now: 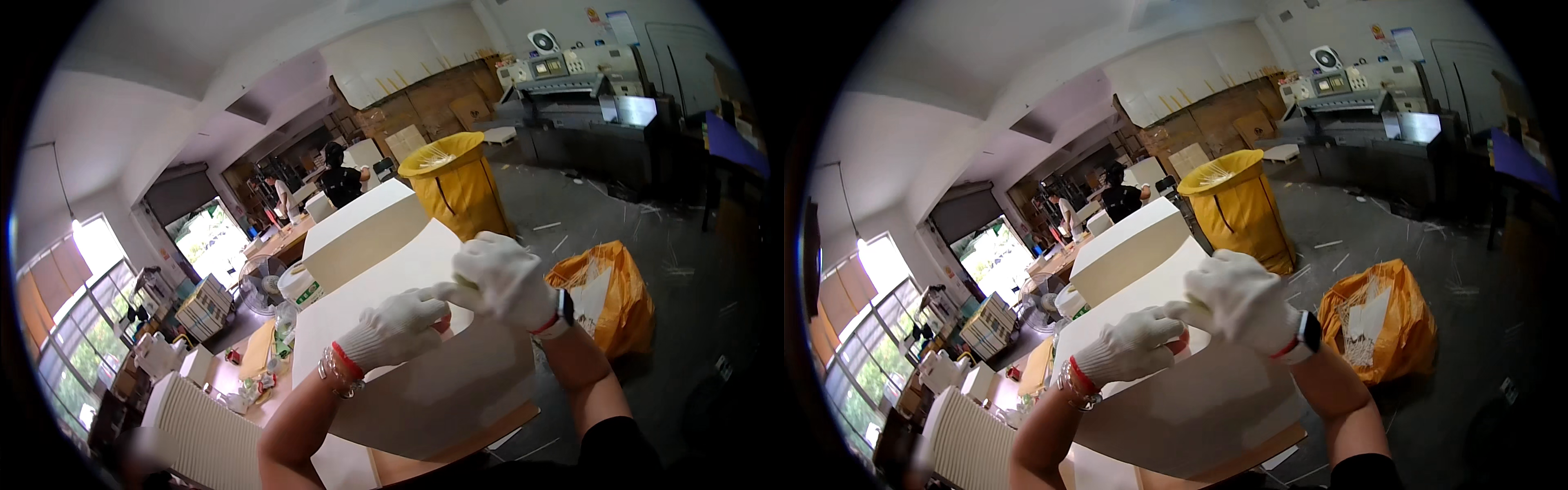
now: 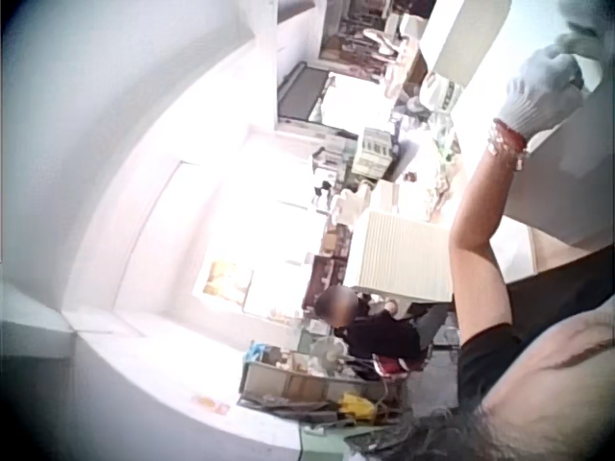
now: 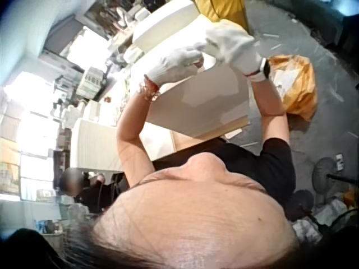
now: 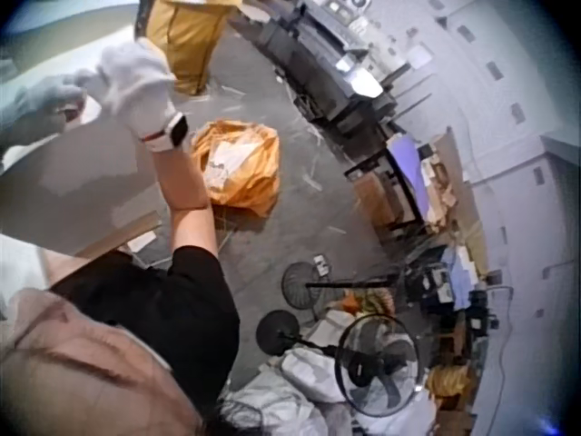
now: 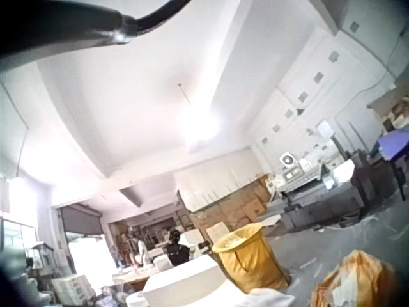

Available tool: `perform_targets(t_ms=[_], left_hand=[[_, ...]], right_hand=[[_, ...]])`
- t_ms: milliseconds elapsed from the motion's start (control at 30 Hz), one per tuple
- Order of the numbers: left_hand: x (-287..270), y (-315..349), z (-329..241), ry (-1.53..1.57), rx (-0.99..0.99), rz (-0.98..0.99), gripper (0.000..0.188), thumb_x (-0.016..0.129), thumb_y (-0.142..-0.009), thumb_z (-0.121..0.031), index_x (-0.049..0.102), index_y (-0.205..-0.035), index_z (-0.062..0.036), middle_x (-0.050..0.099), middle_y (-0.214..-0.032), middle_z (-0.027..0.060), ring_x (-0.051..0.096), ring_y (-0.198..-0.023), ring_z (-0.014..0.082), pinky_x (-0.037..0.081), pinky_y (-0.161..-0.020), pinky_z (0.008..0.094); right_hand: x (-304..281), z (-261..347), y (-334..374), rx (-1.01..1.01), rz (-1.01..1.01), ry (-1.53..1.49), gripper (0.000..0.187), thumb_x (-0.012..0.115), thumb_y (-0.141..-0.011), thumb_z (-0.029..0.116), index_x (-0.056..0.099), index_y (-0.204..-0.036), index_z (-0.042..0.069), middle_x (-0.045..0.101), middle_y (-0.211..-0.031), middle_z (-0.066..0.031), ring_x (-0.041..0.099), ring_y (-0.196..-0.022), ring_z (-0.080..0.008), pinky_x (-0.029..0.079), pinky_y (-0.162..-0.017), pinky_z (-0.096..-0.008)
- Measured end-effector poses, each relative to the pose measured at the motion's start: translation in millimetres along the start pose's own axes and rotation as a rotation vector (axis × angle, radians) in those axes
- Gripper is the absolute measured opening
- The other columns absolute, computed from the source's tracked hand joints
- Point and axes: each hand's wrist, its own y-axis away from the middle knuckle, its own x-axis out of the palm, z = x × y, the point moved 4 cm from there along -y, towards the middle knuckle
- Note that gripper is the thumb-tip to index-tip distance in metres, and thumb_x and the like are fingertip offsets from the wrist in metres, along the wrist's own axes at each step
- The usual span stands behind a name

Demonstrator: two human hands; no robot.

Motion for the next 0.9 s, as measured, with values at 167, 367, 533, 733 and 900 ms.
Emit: perform_targets(t_ms=[167,367,533,733,900], left_hand=[[15,-4,0,0.09,0.078,-0.189,0.015,0.067,-0.074,0.002,0.056,-0.081,-0.0039,0.059,-0.083,0.0075,0.06,-0.081,0.0259,0.05,-0.068,0.0357],[8,5,3,0.265,-0.102,-0.151,0.009,0.063,-0.08,0.005,0.059,-0.086,-0.0006,0.065,-0.094,0.0089,0.062,-0.082,0.0209,0.05,-0.072,0.03],[9,4,1,0.374,-0.053,-0.279,0.011,0.063,-0.078,0.003,0.053,-0.083,-0.0007,0.062,-0.091,0.0099,0.059,-0.078,0.019,0.05,-0.068,0.0326],[5,13,10,0.465,-0.167,-0.166,0.014,0.068,-0.084,0.001,0.055,-0.088,-0.0012,0.063,-0.111,0.012,0.059,-0.1,0.0201,0.05,-0.082,0.0296],[8,12,5,0.323,-0.179,-0.18,0.033,0.081,-0.078,-0.009,0.049,-0.084,-0.0047,0.062,-0.115,0.0116,0.059,-0.102,0.0209,0.049,-0.091,0.032]], right_hand=[[-3,-16,7,0.176,0.028,-0.032,0.036,0.066,-0.09,0.034,0.061,-0.07,0.004,0.057,-0.062,-0.0147,0.059,-0.064,-0.0325,0.047,-0.063,-0.0414],[4,-15,15,0.245,-0.072,-0.068,0.036,0.068,-0.09,0.031,0.059,-0.068,0.004,0.053,-0.061,-0.0145,0.057,-0.061,-0.032,0.045,-0.058,-0.0406],[3,-9,19,0.23,-0.13,-0.016,0.017,0.067,-0.089,0.017,0.064,-0.087,0.001,0.05,-0.064,-0.0115,0.053,-0.06,-0.0277,0.041,-0.055,-0.0403],[6,-14,30,0.164,-0.194,0.029,0.007,0.061,-0.089,0.006,0.062,-0.09,-0.001,0.043,-0.062,-0.0073,0.046,-0.055,-0.0223,0.036,-0.051,-0.036],[8,-16,35,0.089,-0.211,0.073,0.02,0.065,-0.084,0.002,0.064,-0.103,-0.003,0.044,-0.067,-0.008,0.049,-0.058,-0.0218,0.038,-0.049,-0.035]])
